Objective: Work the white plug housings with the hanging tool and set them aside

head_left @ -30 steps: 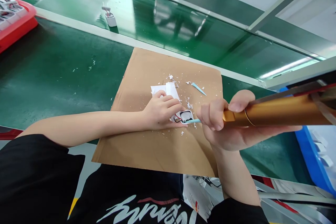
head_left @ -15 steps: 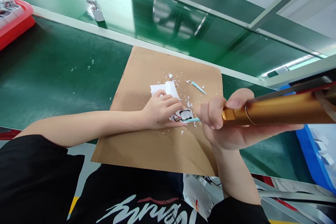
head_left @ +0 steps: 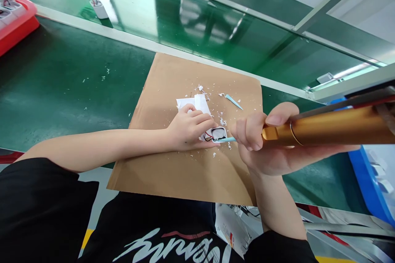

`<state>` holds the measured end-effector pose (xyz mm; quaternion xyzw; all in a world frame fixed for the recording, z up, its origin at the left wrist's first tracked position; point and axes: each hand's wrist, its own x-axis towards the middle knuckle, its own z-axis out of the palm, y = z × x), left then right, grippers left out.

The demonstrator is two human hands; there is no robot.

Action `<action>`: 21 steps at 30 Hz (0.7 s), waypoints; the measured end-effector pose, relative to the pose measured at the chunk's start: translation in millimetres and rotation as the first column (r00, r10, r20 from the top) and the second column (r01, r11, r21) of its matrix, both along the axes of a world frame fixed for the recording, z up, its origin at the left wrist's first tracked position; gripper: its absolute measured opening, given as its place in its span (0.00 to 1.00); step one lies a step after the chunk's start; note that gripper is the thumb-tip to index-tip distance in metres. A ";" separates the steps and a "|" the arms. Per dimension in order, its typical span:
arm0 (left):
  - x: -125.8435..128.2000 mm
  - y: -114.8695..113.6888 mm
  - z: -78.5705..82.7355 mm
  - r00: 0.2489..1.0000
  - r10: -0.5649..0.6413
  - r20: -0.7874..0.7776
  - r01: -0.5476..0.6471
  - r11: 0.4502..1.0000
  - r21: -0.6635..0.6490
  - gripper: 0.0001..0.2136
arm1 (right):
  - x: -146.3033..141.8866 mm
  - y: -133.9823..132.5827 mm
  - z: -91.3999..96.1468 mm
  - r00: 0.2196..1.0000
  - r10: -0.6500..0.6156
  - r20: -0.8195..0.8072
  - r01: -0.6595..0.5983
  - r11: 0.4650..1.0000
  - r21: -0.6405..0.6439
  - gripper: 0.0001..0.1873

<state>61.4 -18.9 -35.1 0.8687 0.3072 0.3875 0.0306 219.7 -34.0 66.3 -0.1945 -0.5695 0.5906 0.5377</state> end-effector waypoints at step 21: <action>-1.2 -2.0 7.2 0.997 -0.029 0.071 0.026 0.999 0.040 0.13 | -4.1 -1.5 2.4 0.995 -0.082 -0.049 0.081 0.996 -0.020 0.26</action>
